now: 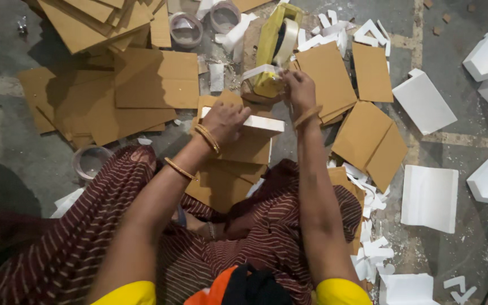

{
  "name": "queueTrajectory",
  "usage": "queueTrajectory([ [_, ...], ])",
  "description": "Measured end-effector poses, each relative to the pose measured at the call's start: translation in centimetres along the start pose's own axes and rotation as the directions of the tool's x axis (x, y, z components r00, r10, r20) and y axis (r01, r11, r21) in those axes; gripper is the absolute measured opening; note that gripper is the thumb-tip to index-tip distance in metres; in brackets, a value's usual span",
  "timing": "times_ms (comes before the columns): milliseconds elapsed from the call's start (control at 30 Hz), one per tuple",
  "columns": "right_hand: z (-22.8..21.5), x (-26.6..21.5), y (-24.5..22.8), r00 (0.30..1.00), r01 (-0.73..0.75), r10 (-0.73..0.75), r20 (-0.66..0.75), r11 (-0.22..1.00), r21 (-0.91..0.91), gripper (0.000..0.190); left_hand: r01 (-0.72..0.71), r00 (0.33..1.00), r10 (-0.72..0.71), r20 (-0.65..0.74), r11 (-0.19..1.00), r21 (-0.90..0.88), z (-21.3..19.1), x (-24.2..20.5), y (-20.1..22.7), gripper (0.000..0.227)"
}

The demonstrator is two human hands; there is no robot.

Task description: The person sits on the floor and assembles small white boxes by inserting white foam inserts into brown cardboard sleeves. They repeatedly pick up a foam piece, slide it into a cardboard sleeve, and place the assembled unit aside.

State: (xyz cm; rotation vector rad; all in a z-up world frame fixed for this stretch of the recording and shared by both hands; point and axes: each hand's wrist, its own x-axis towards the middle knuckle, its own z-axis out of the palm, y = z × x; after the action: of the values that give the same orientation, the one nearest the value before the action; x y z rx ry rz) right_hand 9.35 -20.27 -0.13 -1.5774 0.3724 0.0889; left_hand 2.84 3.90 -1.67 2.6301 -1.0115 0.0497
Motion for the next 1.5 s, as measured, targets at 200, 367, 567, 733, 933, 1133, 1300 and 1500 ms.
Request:
queueTrajectory([
  [200, -0.3, -12.1, 1.4, 0.980, 0.162, -0.158, 0.117, 0.986, -0.025, 0.020, 0.026, 0.996, -0.034, -0.084, 0.995, -0.101, 1.0, 0.8, -0.9, 0.042],
  [367, -0.3, -12.4, 7.0, 0.987, -0.154, 0.148, 0.059, 0.980, 0.125, 0.022, 0.027, 0.977, -0.069, -0.204, 0.978, -0.206, 0.7, 0.9, -1.2, 0.044],
  [567, -1.6, -9.3, 10.8, 0.964, -0.264, 0.262, 0.034, 0.958, 0.107, 0.019, 0.087, 0.993, -0.100, -0.063, 0.979, -0.185, -0.9, 1.7, -1.4, 0.035],
  [733, -2.1, -6.4, 13.4, 0.974, -0.225, 0.225, -0.040, 0.974, 0.007, 0.014, 0.022, 0.993, -0.043, -0.110, 0.982, -0.186, -1.1, 1.6, -1.6, 0.042],
  [933, -3.5, -6.2, 11.3, 0.969, -0.242, 0.212, -0.127, 0.704, -0.667, 0.030, 0.017, 0.996, -0.031, -0.079, 0.985, -0.170, -0.9, 1.7, -1.5, 0.046],
  [1133, -4.8, -4.7, 8.6, 0.993, 0.074, 0.011, 0.114, 0.698, -0.713, 0.037, 0.028, 0.993, -0.049, -0.106, 0.981, -0.193, -0.3, 1.2, -1.7, 0.047],
  [1300, -4.1, -5.0, 3.1, 0.975, 0.217, -0.194, 0.112, 0.941, -0.261, 0.031, -0.007, 0.984, -0.028, -0.177, 0.980, -0.198, -0.9, 0.8, -1.4, 0.047],
  [1500, -1.2, -1.0, 3.6, 0.981, -0.049, 0.091, 0.174, 0.971, -0.233, 0.029, 0.004, 0.990, -0.030, -0.140, 0.983, -0.182, 0.1, 1.3, -2.0, 0.042],
])
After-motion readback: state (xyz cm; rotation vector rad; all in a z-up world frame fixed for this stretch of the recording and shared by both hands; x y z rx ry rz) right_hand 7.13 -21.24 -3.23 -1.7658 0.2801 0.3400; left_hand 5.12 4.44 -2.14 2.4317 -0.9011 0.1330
